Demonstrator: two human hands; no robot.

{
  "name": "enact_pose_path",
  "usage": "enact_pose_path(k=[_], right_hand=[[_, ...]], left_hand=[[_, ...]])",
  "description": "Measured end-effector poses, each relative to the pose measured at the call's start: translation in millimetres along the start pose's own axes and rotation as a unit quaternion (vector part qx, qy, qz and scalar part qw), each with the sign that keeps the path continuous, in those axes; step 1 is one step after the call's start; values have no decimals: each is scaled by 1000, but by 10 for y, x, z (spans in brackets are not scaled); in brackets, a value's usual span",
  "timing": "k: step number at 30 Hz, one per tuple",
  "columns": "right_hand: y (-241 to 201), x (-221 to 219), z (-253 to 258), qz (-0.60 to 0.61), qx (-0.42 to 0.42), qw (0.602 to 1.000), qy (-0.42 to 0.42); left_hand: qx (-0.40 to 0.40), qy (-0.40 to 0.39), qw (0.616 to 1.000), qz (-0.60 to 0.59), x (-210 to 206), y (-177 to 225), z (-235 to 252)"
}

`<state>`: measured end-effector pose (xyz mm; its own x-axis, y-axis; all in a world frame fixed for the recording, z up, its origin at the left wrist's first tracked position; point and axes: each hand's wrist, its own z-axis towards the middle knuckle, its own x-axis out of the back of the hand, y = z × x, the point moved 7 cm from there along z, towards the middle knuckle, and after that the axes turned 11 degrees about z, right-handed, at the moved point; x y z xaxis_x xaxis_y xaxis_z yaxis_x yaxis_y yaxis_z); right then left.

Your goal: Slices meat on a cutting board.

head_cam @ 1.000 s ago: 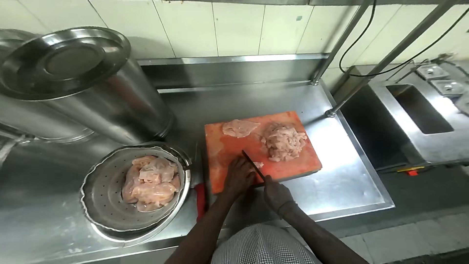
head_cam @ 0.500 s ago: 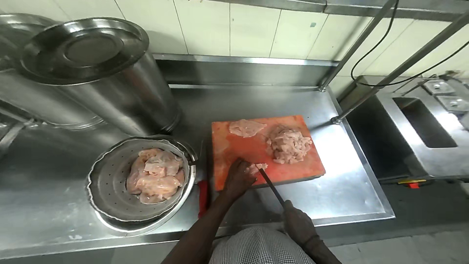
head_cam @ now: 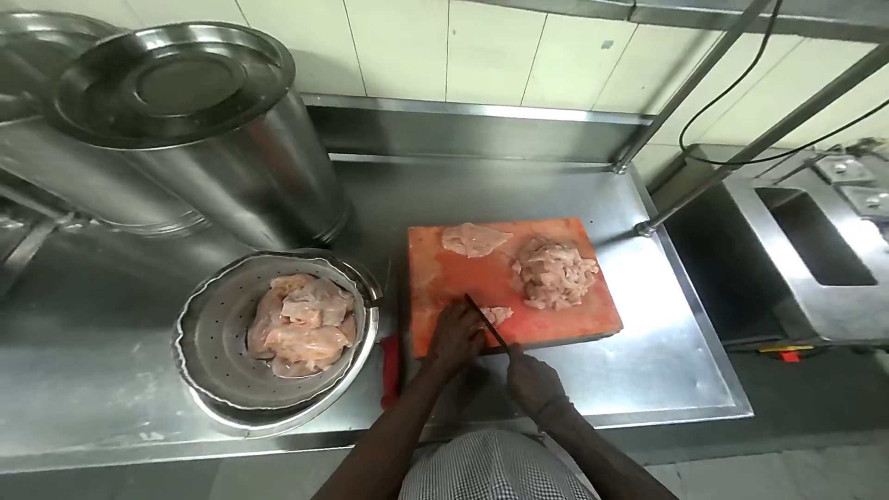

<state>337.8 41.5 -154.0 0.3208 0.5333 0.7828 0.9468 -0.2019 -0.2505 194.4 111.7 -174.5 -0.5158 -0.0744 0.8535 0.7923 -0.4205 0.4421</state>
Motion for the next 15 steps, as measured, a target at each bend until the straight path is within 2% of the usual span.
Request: enact_pose_path(k=[5,8,11,15], right_hand=[[-87,-44,164,8,18,1000,15],[179,-199,15,19,19,1000,0],[489,-375,-206,11,-18,1000,-20],[631,-306,-419,7,-49,998,-41]], left_hand=[[15,5,1000,6,3,-17,8],[38,25,999,0,20,-9,-6],[57,7,998,-20,53,-26,-17],[73,-6,994,-77,156,-96,-184]])
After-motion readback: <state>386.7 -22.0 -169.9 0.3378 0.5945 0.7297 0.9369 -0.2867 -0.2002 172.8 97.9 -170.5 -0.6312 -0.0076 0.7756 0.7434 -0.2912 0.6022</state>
